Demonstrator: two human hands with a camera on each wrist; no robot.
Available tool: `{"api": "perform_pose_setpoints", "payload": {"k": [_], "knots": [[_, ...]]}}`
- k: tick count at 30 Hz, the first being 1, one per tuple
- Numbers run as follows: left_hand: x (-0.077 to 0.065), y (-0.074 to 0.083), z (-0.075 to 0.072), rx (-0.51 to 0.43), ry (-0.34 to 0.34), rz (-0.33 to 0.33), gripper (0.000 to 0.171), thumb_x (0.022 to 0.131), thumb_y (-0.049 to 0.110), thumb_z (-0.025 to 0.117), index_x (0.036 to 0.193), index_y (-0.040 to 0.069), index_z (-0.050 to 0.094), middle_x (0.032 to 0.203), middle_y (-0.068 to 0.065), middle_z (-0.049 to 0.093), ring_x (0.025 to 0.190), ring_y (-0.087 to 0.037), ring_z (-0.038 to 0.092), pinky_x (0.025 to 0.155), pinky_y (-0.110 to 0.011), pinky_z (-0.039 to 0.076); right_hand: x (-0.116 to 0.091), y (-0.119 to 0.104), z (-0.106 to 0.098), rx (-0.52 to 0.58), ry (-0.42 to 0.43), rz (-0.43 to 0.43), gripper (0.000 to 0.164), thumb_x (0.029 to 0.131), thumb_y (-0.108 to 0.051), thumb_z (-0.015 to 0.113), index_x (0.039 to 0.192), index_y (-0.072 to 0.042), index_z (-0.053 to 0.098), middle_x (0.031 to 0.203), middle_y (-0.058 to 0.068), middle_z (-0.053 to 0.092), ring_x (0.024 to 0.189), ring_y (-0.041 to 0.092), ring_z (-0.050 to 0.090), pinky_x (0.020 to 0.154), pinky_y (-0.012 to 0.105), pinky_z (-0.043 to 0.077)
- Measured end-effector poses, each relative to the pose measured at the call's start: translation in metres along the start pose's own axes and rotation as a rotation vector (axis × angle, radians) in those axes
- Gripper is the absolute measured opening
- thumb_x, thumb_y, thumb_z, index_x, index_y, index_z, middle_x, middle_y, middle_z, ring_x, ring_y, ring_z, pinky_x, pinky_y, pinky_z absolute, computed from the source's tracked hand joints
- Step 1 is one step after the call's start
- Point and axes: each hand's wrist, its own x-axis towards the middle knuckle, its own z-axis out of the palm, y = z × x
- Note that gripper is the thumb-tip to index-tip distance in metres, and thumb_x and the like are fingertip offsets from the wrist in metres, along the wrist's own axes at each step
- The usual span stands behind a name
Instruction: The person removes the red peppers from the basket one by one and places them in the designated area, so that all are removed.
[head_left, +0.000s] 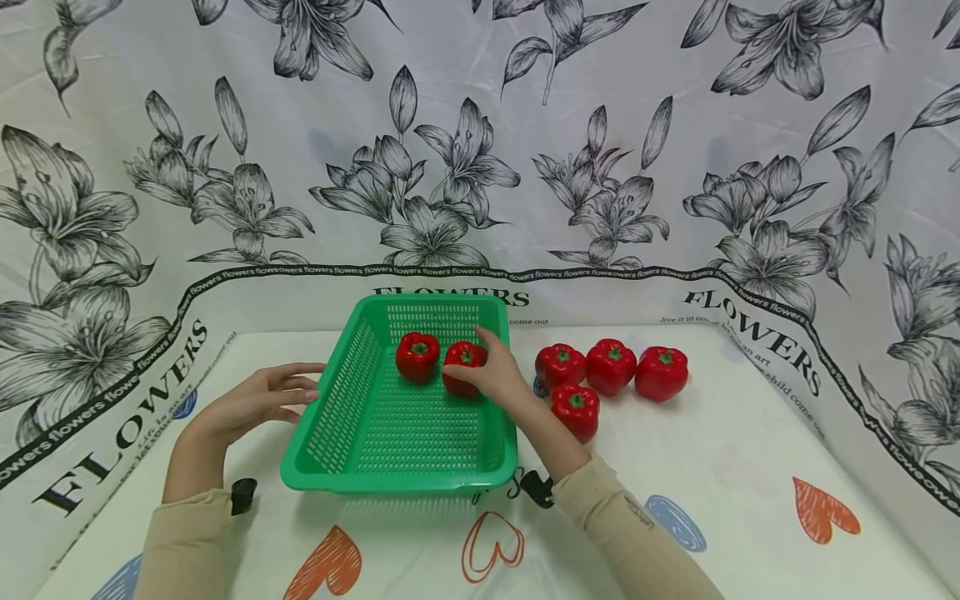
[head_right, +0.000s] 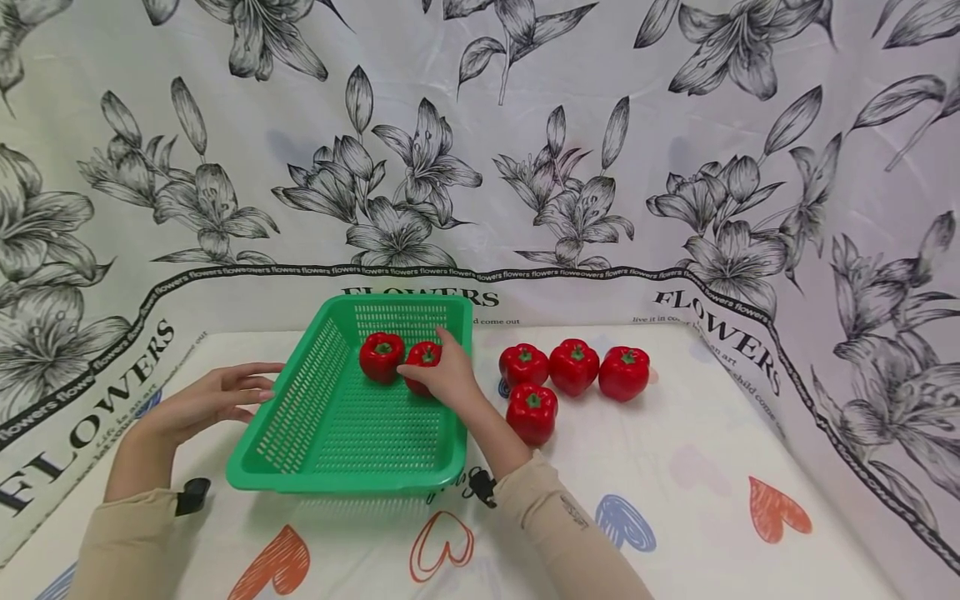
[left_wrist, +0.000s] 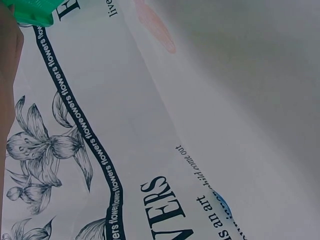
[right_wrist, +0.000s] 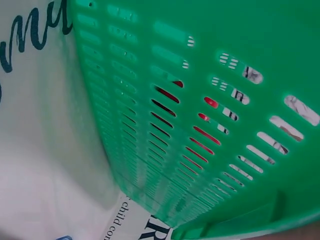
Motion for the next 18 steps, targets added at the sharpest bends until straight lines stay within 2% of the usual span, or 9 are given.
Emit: {"api": "perform_pose_setpoints", "payload": {"k": [9,18], "knots": [[0.000,-0.003,0.000,-0.005,-0.012,0.055,0.062,0.098,0.016,0.058,0.150,0.000,0.029,0.119,0.007,0.062,0.101,-0.008,0.065,0.080,-0.036,0.058,0.008,-0.003,0.006,-0.013,0.011,0.013,0.089,0.084,-0.028,0.076,0.154,-0.006,0.026,0.157,0.017,0.031,0.145,0.037,0.031,0.112,0.057,0.035],[0.000,-0.003,-0.001,-0.018,0.004,0.029,0.060,0.098,0.016,0.059,0.149,0.003,0.032,0.116,0.012,0.065,0.100,-0.009,0.066,0.080,-0.037,0.058,0.014,-0.002,0.014,-0.073,0.013,0.026,0.091,0.083,-0.025,0.078,0.154,-0.005,0.025,0.154,0.020,0.036,0.140,0.037,0.039,0.109,0.053,0.041]]}}
